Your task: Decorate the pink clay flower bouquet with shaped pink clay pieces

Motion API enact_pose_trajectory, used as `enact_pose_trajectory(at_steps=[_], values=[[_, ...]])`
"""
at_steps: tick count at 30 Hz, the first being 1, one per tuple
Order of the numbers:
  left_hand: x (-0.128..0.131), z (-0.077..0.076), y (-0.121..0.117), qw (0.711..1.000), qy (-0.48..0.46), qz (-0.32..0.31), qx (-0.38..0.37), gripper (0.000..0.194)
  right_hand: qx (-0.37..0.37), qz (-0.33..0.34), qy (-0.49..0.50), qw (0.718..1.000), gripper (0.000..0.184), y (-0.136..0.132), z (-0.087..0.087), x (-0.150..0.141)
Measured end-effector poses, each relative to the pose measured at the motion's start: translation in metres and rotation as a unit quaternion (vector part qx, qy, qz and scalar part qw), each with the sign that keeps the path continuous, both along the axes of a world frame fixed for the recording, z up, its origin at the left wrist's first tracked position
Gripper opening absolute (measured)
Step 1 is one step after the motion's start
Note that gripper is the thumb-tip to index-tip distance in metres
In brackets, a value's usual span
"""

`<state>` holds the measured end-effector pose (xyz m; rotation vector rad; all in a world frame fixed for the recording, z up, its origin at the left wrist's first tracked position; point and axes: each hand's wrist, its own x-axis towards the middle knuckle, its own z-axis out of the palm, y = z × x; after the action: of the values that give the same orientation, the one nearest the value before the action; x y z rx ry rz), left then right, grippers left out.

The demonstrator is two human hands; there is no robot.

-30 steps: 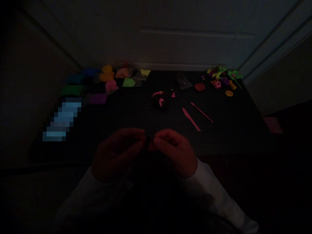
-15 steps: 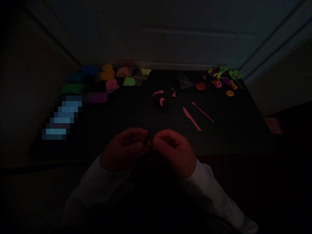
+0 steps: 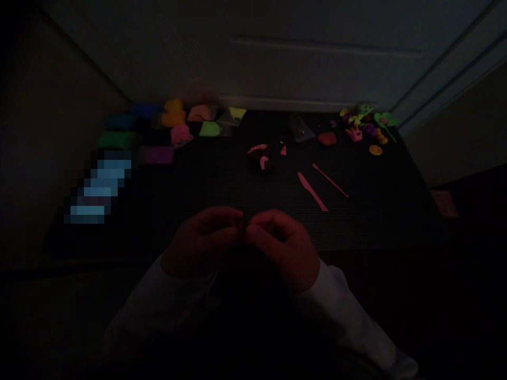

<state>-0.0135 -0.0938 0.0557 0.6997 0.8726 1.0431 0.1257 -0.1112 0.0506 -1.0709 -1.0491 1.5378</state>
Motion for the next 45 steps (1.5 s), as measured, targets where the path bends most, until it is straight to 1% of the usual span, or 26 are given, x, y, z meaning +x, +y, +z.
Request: enact_pose_trajectory(at_steps=[4,7,11,18,24,33,37,41,45], values=[[0.0,0.003,-0.003,0.997,0.059,0.036,0.041,0.018,0.004,-0.013,-0.007,1.0,0.005,0.001,0.0,-0.001],[0.0,0.007,-0.004,0.991,0.112,0.045,0.065,0.016,0.0,-0.02,-0.013,1.0,0.006,0.001,0.001,-0.002],[0.0,0.013,-0.006,0.979,0.18,0.049,0.081,0.014,0.002,-0.03,-0.045,0.999,0.006,0.0,0.002,-0.002],[0.002,0.019,-0.01,0.955,0.268,0.081,0.099,0.014,0.025,-0.045,-0.08,0.995,0.006,0.002,0.004,-0.003],[0.001,0.019,-0.008,0.961,0.252,0.063,0.096,0.013,0.026,-0.05,-0.109,0.992,0.008,0.003,0.004,-0.002],[0.002,0.017,-0.007,0.969,0.223,0.059,0.083,0.01,0.026,-0.034,-0.111,0.993,0.008,0.002,0.005,0.0],[0.001,0.016,-0.007,0.974,0.207,0.052,0.08,0.011,0.02,-0.031,-0.104,0.994,0.007,0.002,0.003,0.001],[0.0,0.015,-0.007,0.978,0.19,0.047,0.071,0.014,0.017,-0.015,-0.091,0.996,0.006,0.002,0.003,0.002],[-0.001,0.014,-0.007,0.978,0.188,0.053,0.073,0.015,0.009,-0.015,-0.086,0.996,0.005,0.002,0.004,0.002]])
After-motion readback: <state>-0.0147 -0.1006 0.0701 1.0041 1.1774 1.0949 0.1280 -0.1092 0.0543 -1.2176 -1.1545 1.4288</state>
